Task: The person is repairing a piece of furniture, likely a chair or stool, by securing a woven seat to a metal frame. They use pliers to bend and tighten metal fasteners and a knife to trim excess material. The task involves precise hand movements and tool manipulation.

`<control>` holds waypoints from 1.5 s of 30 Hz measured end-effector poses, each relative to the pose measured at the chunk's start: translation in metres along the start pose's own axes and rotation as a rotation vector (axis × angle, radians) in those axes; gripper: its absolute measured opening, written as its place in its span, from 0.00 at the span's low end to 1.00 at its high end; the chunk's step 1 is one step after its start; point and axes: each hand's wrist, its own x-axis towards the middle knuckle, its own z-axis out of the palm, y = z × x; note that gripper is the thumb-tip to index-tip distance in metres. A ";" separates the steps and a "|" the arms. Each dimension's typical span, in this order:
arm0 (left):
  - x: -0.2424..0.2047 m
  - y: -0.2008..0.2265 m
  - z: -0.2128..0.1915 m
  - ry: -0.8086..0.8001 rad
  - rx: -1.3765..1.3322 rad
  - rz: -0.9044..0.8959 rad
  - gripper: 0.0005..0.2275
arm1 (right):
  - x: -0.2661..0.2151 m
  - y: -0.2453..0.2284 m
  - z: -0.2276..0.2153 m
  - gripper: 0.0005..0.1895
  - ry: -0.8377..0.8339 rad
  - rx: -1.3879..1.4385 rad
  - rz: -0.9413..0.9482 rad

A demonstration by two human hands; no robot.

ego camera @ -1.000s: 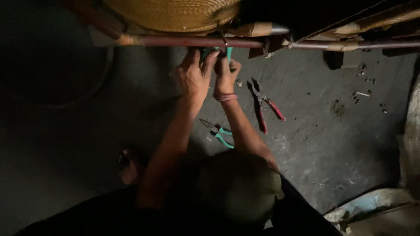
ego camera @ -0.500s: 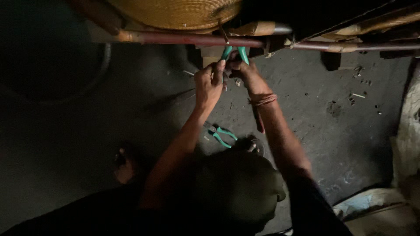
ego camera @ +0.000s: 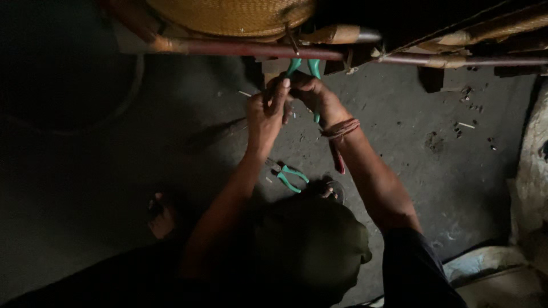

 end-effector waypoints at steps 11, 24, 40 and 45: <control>0.028 -0.050 0.016 -0.150 0.052 -0.263 0.33 | -0.002 -0.022 0.007 0.29 0.011 -0.371 -0.079; 0.030 -0.103 0.069 -0.004 -0.058 -0.117 0.28 | -0.007 -0.020 0.002 0.21 0.294 -0.289 0.065; -0.017 -0.044 0.050 -0.333 0.021 0.363 0.42 | -0.005 -0.041 0.034 0.25 0.338 -0.504 0.109; -0.009 -0.056 0.075 -0.188 0.213 -0.095 0.33 | 0.004 -0.031 0.021 0.16 0.303 -0.541 0.069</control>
